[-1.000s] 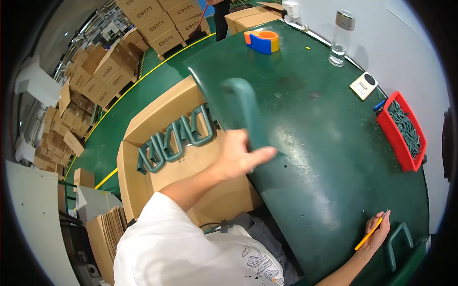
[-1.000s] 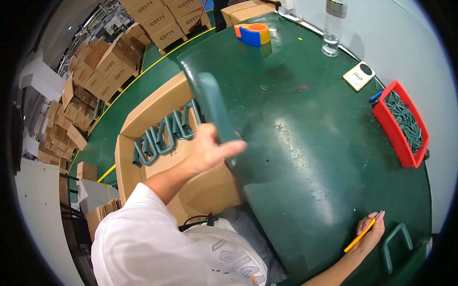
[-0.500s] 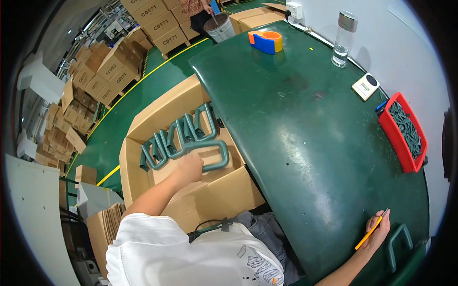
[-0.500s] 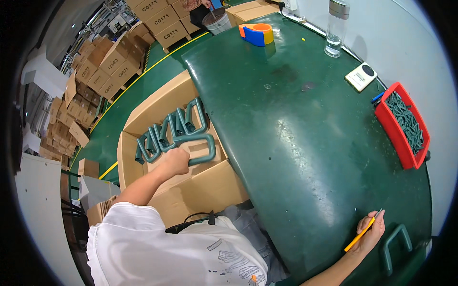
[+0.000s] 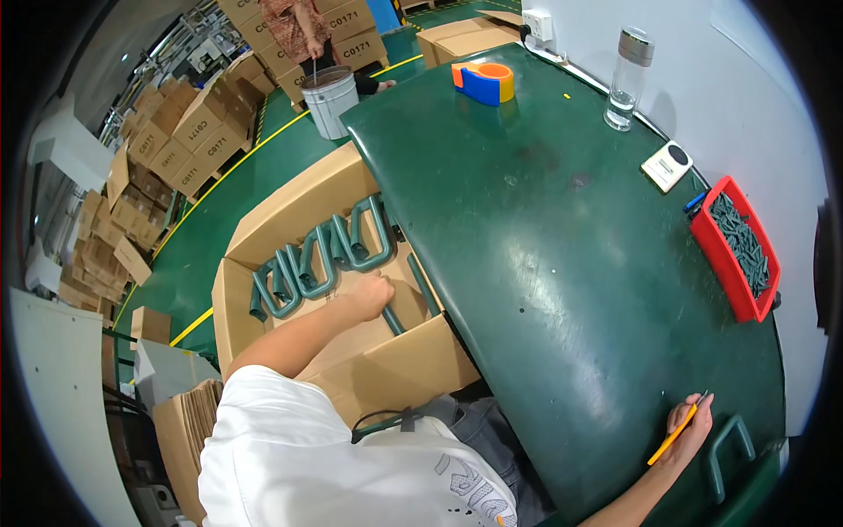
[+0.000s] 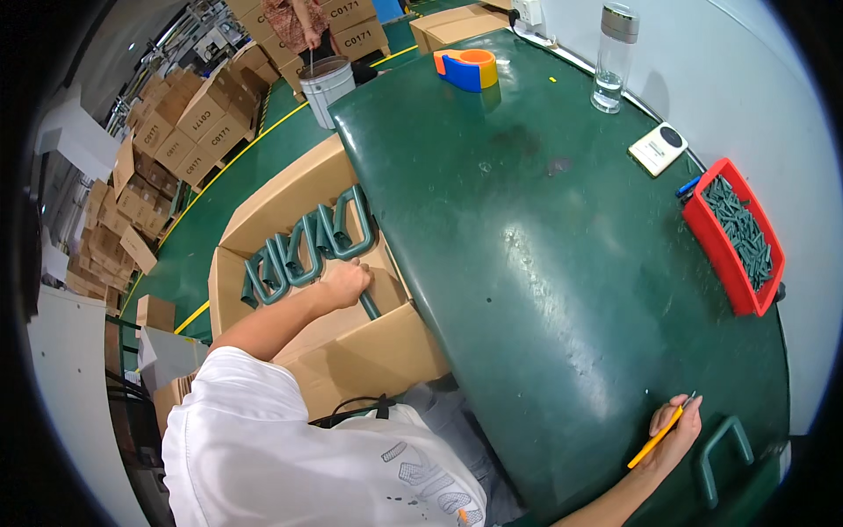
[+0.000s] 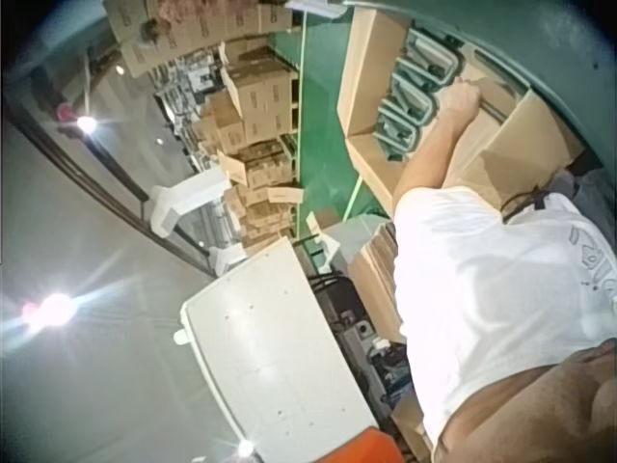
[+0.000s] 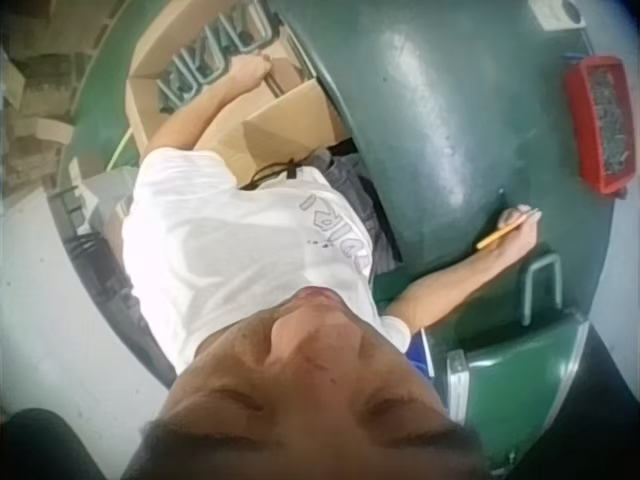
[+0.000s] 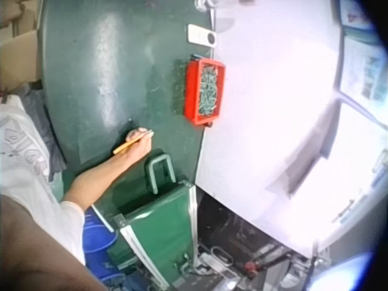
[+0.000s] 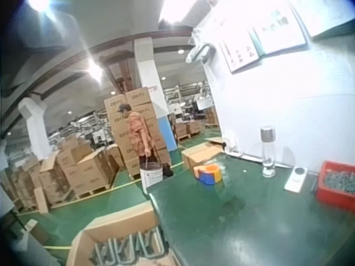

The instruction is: Insert small plastic components into a larger U-shaped plastic frame and place the finished assembly into a box.

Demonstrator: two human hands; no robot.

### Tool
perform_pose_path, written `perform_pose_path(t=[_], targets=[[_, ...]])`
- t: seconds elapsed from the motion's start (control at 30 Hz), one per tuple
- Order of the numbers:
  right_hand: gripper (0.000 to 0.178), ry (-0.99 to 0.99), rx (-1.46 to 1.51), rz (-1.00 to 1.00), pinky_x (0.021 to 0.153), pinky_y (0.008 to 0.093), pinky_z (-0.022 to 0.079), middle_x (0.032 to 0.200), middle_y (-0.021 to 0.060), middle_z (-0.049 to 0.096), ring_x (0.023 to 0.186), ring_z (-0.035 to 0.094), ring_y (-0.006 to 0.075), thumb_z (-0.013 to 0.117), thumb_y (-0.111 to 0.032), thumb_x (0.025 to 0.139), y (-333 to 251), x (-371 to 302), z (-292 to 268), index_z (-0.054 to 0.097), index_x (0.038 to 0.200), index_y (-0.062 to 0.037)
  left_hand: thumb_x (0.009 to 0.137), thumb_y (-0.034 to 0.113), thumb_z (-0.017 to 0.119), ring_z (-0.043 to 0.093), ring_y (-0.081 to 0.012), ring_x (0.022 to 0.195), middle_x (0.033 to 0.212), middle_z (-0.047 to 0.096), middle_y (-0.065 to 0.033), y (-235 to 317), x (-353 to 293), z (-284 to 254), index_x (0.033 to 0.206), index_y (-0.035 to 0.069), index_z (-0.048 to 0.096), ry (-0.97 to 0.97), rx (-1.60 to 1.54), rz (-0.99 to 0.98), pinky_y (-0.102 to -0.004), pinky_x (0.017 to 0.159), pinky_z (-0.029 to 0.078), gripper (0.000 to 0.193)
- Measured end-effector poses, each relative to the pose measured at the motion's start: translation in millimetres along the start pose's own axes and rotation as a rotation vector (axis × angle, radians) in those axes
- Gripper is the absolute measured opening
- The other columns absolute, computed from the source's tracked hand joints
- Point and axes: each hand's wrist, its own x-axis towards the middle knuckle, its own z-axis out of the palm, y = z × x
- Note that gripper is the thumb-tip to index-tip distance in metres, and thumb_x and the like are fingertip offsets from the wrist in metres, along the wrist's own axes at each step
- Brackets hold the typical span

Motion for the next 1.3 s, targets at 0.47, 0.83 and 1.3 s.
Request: perform_pose_path(t=[0.47,0.83,1.3], targets=[[0.026,0.548,-1.528,-0.702,0.069,0.0360,0.050,0.084,0.0144,0.067,0.075,0.063,0.0297,0.067,-0.027,0.083,-49,-16,-19,0.069,0.091,-0.0030,0.058,-0.005,0.063,0.053,-0.0223,0.055,0.065,0.055,-0.0071,87,23,-121,0.085,0.001,0.064,1.351,-0.645,0.403,-0.0322,0.046,0.043,0.028],[0.035,0.667,-1.882,-0.087,0.058,0.0462,0.050,0.078,0.0146,0.067,0.068,0.065,0.0349,0.068,-0.043,0.076,-41,-23,-72,0.070,0.087,-0.0090,0.066,0.000,0.064,0.055,-0.0285,0.083,0.080,0.055,-0.0111,126,54,-136,0.088,-0.001,0.060,1.216,-0.663,0.867,-0.0375,0.067,0.045,0.023],[0.043,0.577,-1.817,-0.256,0.066,0.0393,0.052,0.088,0.0145,0.068,0.077,0.066,0.0314,0.068,-0.042,0.073,-67,-25,27,0.065,0.101,-0.0098,0.066,0.005,0.061,0.054,-0.0267,0.072,0.071,0.054,-0.0085,233,93,-200,0.080,0.003,0.059,1.287,-0.986,0.993,-0.0378,0.056,0.044,0.014]])
